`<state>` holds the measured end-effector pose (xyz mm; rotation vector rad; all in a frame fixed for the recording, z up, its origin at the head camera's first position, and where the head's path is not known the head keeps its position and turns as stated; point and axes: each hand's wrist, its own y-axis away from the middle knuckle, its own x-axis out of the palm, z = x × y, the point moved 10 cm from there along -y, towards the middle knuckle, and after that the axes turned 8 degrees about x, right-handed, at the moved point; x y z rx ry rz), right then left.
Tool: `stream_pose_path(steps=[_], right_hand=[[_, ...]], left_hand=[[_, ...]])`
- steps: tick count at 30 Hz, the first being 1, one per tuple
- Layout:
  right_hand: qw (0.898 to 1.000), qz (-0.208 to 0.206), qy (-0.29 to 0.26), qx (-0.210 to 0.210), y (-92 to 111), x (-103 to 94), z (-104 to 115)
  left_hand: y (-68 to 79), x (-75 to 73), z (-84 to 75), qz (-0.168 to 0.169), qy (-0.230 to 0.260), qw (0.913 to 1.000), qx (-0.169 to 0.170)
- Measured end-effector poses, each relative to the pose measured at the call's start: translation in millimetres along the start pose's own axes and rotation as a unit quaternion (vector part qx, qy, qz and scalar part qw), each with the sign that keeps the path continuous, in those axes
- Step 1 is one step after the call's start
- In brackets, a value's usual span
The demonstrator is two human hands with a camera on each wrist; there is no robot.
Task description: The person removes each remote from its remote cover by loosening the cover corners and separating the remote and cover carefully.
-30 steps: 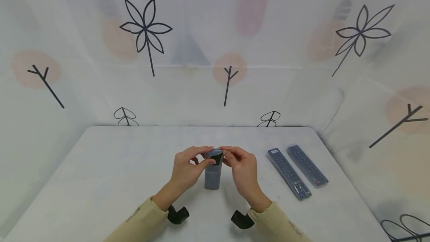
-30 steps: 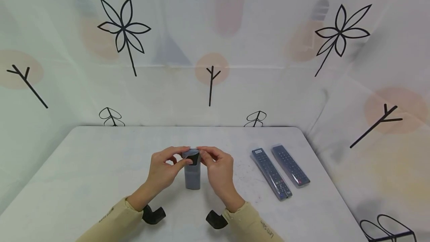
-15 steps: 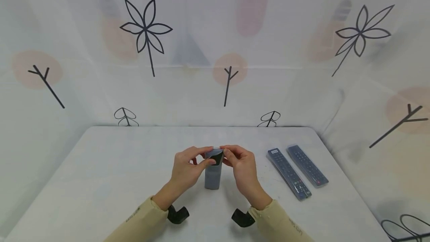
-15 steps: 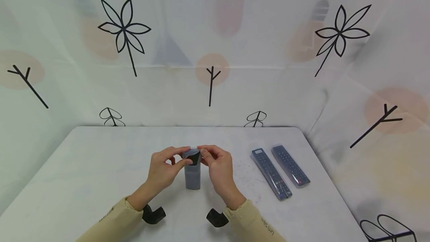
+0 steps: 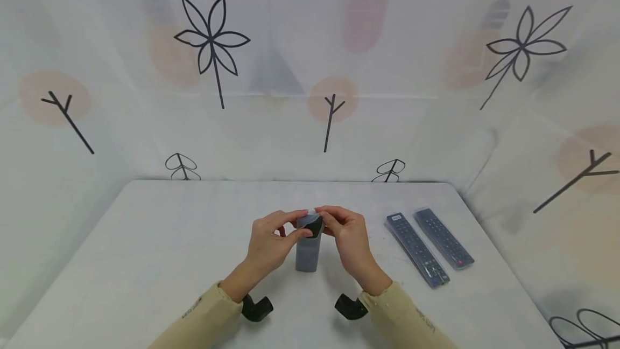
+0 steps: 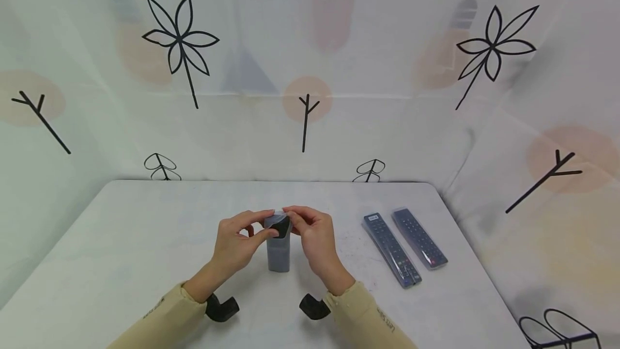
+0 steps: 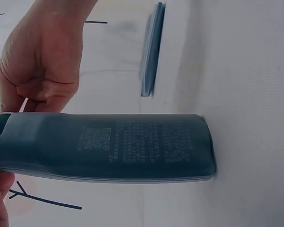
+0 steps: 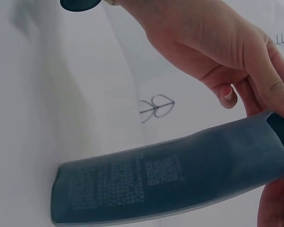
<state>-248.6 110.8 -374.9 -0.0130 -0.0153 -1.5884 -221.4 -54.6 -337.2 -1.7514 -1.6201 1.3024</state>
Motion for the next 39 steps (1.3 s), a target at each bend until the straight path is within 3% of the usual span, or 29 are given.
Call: stream_pose_path(steps=[14, 23, 26, 28, 34, 39], right_hand=[[1.0, 0.002, -0.012, 0.003, -6.1, 2.7, -4.1], [0.999, 0.024, -0.039, 0.003, -0.5, -2.5, -6.3], [0.999, 0.033, -0.023, -0.031, 4.0, -3.9, 1.6], [0.996, 0.033, 0.009, -0.079, 8.3, -4.6, 10.8], [0.966, 0.001, 0.087, -0.243, 28.2, -3.5, 40.6], [0.953, -0.019, 0.107, -0.281, 37.7, 0.4, 49.5]], left_hand=[[0.6, -2.1, 2.1, -0.006, 0.015, 0.9999, -0.003], [-0.6, -1.9, -0.5, -0.002, 0.016, 0.9999, -0.003], [-1.5, -1.2, -1.5, 0.002, 0.013, 0.9999, -0.001], [-1.9, -1.3, -1.8, 0.004, 0.01, 0.9999, -0.001], [-3.5, -1.7, -3.5, 0.014, -0.006, 0.9999, 0.0], [-4.5, -1.0, -9.0, 0.022, -0.015, 0.9993, 0.025]])
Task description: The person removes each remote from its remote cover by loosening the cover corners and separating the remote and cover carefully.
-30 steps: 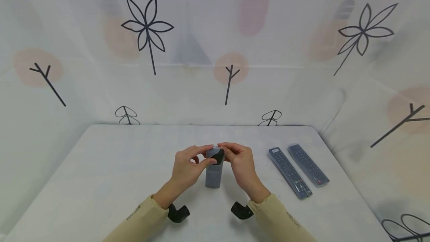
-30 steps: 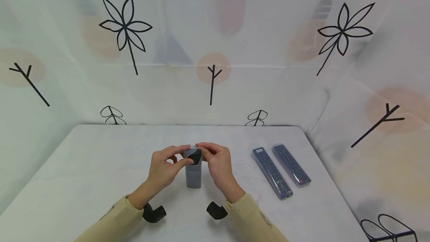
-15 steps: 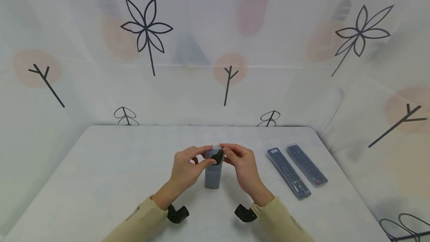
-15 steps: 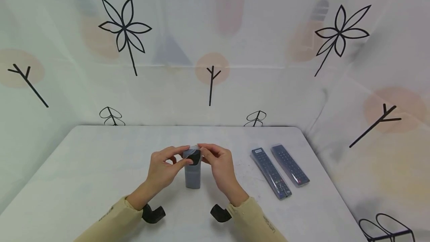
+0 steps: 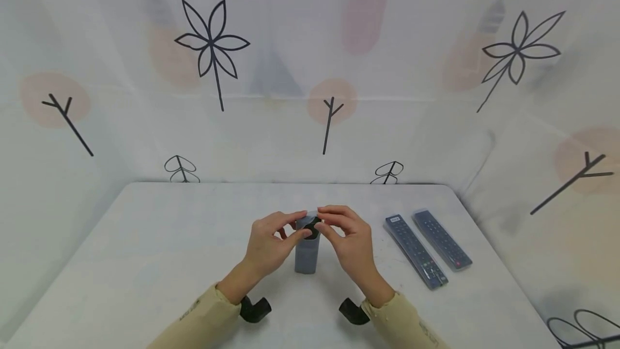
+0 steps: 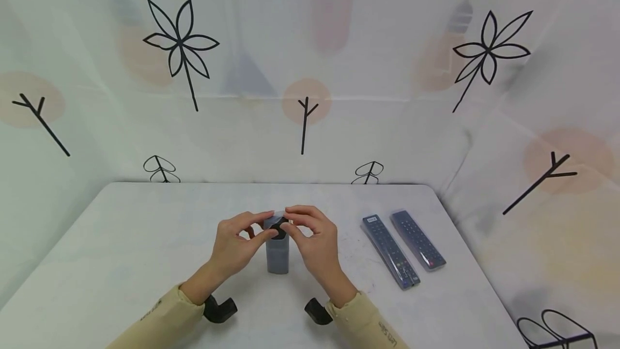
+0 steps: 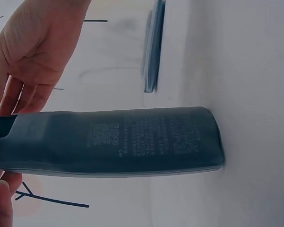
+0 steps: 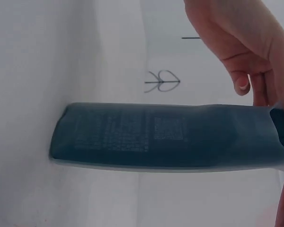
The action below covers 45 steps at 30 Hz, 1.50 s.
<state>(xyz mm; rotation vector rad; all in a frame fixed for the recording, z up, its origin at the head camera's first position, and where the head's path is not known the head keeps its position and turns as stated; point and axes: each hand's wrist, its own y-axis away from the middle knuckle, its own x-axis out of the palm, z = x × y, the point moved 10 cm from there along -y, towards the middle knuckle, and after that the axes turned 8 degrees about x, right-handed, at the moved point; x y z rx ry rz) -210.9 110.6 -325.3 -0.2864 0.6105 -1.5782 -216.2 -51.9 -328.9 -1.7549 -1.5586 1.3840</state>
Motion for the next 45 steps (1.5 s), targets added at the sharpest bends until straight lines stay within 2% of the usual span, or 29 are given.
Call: stream_pose_path(steps=[8, 11, 16, 21, 25, 28, 32, 34, 37, 39, 42, 45], right_hand=[[0.998, -0.013, 0.03, -0.06, 3.9, 1.9, 34.4], [0.998, -0.013, 0.024, -0.064, 4.3, 1.5, 36.8], [0.999, -0.012, 0.009, -0.05, 4.6, 1.0, 28.0], [0.998, -0.021, 0.003, -0.061, 5.5, 0.2, 9.9], [0.998, -0.018, -0.011, -0.056, 6.4, 0.4, -1.7], [0.999, -0.012, -0.019, -0.045, 7.0, 1.0, -6.4], [0.999, -0.005, -0.025, -0.035, 7.3, 2.4, -2.2], [0.999, -0.003, -0.031, -0.037, 7.2, 3.0, -2.0], [0.998, -0.003, -0.037, -0.047, 7.0, 3.6, -1.5], [0.998, -0.003, -0.038, -0.051, 6.7, 4.2, -4.3], [0.998, -0.008, -0.033, -0.052, 6.7, 4.3, 4.4], [0.998, -0.009, -0.026, -0.052, 6.9, 4.5, 18.1]], left_hand=[[1.6, 0.8, -4.3, 0.009, 0.002, 0.9994, 0.033], [1.0, 0.6, -6.5, 0.007, 0.006, 0.9986, 0.052], [-0.6, -0.5, -13.0, -0.007, 0.001, 0.9956, 0.093], [-1.4, -0.6, -18.3, -0.01, -0.028, 0.9921, 0.122], [-2.1, -1.3, -21.7, -0.012, -0.043, 0.99, 0.133], [-3.4, -4.2, -21.9, -0.025, -0.036, 0.9911, 0.126], [-6.0, -9.3, -18.1, -0.055, -0.013, 0.9934, 0.1], [-7.4, -10.9, -14.4, -0.063, 0.001, 0.9954, 0.073], [-8.1, -9.5, -4.4, -0.062, 0.024, 0.9978, 0.005], [-6.4, -8.0, 4.0, -0.06, 0.04, 0.996, -0.053], [-2.7, -5.2, 15.0, -0.065, 0.078, 0.9859, -0.133], [2.3, -2.0, 25.1, -0.077, 0.126, 0.9674, -0.206]])
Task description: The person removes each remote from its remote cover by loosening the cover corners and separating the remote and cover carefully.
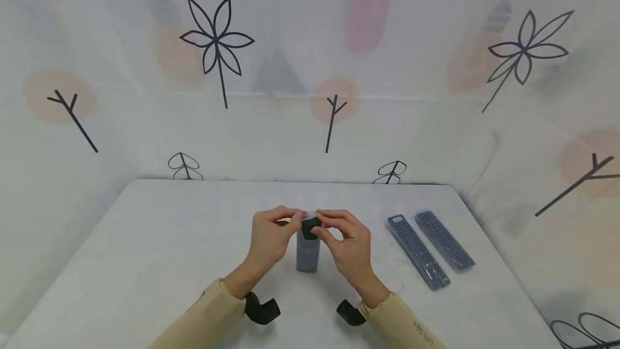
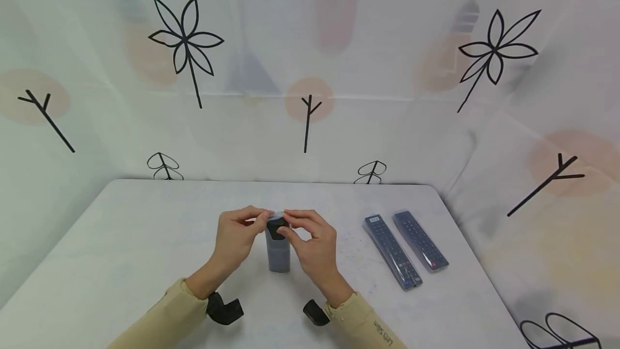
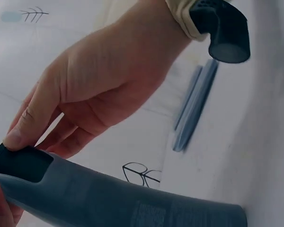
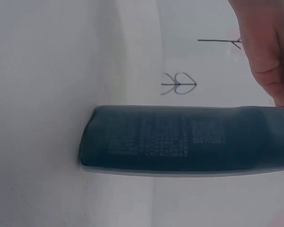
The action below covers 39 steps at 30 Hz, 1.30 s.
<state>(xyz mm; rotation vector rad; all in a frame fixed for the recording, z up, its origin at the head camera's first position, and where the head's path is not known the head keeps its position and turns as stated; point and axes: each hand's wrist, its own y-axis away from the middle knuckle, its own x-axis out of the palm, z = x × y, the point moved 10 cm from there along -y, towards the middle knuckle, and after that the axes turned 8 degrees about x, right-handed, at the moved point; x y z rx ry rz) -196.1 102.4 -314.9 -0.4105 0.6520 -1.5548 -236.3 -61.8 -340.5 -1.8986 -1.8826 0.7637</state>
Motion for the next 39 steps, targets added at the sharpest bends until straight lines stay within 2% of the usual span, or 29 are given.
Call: stream_pose_path(steps=[4, 9, 14, 17, 20, 25, 29, 32, 36, 39], right_hand=[[1.0, 0.002, 0.004, -0.005, -1.2, 0.5, 11.1], [1.0, 0.004, 0.011, -0.003, 0.8, -0.1, -7.0], [1.0, 0.007, 0.015, -0.003, 3.5, -1.2, -20.2], [1.0, 0.011, 0.008, -0.007, 4.6, -1.6, -20.9], [1.0, 0.016, 0.004, -0.007, 5.3, -1.6, -20.2], [1.0, 0.017, 0.01, 0.004, 5.5, -1.7, -22.1], [0.999, 0.016, 0.013, 0.026, 5.9, -2.1, -26.2], [0.998, 0.019, 0.008, 0.053, 6.1, -2.2, -30.7], [0.996, 0.024, -0.01, 0.085, 5.8, -2.7, -35.2], [0.994, 0.032, -0.018, 0.104, 5.6, -2.7, -37.2]], left_hand=[[2.1, 1.0, 13.5, -0.014, 0.036, 0.9953, -0.088], [5.1, 3.1, 28.3, -0.028, 0.077, 0.9823, -0.168], [8.5, 7.7, 42.9, -0.041, 0.152, 0.9608, -0.228], [11.6, 9.1, 49.4, -0.045, 0.175, 0.9513, -0.249], [12.7, 9.7, 52.9, -0.038, 0.174, 0.9506, -0.254], [11.5, 9.4, 51.8, 0.002, 0.149, 0.962, -0.229], [12.1, 10.5, 48.5, 0.052, 0.135, 0.9682, -0.204], [12.8, 7.8, 42.1, 0.081, 0.095, 0.977, -0.173], [12.7, -0.1, 33.5, 0.088, 0.04, 0.9869, -0.129], [12.6, -3.2, 29.8, 0.089, 0.033, 0.9893, -0.111]])
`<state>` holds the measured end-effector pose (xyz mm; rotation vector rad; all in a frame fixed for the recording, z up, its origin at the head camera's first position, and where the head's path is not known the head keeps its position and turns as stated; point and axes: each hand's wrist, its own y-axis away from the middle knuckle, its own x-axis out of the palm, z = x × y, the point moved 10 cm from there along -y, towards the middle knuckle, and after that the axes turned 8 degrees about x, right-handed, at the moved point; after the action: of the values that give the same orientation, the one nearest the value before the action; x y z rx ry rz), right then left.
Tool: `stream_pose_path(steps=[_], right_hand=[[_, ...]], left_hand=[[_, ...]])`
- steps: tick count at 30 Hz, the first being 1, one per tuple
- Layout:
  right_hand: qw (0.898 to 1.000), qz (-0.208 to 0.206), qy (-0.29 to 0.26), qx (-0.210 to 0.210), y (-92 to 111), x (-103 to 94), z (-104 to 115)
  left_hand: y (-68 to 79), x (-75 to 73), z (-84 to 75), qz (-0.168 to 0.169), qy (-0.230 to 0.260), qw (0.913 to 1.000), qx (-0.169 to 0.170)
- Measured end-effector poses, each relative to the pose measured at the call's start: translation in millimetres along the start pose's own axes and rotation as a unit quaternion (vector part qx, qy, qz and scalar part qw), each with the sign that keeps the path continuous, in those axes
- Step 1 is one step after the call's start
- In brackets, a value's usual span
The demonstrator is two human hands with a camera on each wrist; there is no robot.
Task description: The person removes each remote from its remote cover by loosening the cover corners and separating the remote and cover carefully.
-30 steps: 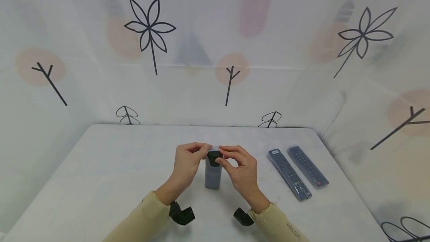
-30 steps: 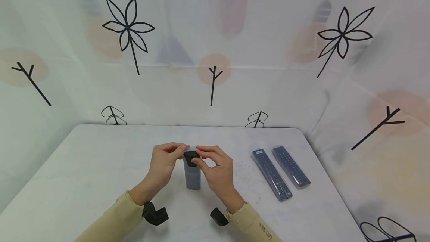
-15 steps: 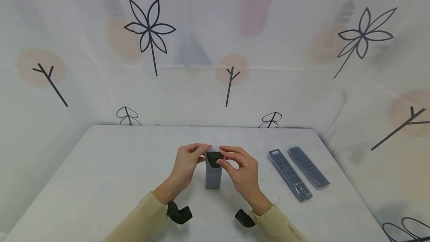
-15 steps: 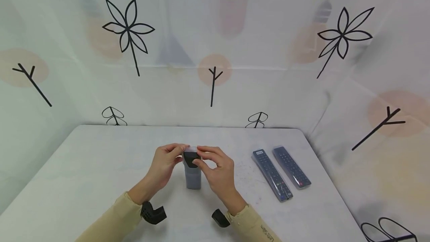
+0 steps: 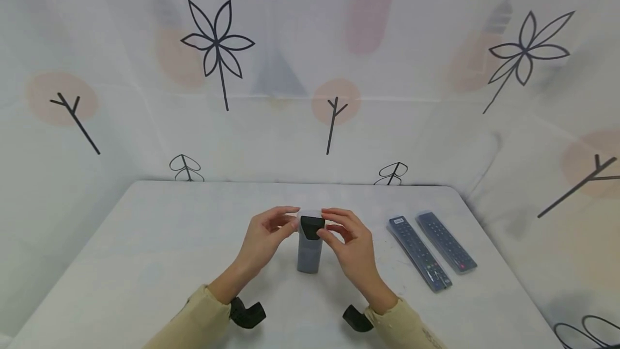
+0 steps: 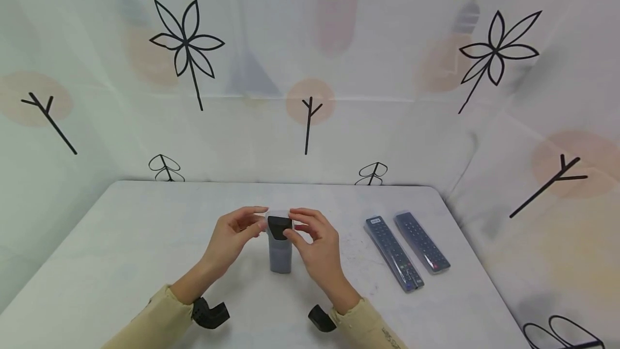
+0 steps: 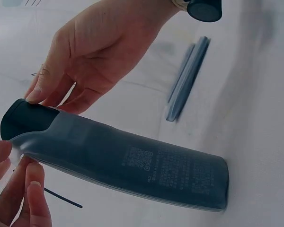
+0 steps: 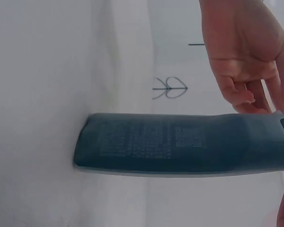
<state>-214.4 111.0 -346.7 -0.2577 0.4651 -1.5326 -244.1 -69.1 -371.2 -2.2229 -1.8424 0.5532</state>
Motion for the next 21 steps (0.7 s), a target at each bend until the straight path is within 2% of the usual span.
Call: stream_pose_path(steps=[4, 9, 15, 21], right_hand=[[0.999, 0.011, -0.004, 0.03, -0.1, -1.2, -4.5], [0.996, 0.033, -0.016, 0.076, -0.8, -1.2, -13.8], [0.987, 0.069, -0.013, 0.147, -2.2, 0.1, -24.7], [0.979, 0.056, -0.016, 0.196, -3.9, -2.8, -31.9]], left_hand=[[0.5, -0.8, -2.1, 0.001, 0.002, 1.0, 0.003], [0.4, -2.3, -1.2, -0.001, 0.008, 0.9999, -0.01], [-0.3, -2.1, -2.8, 0.001, 0.021, 0.9997, -0.011], [-0.4, -0.4, -4.8, 0.017, 0.025, 0.9995, -0.007]])
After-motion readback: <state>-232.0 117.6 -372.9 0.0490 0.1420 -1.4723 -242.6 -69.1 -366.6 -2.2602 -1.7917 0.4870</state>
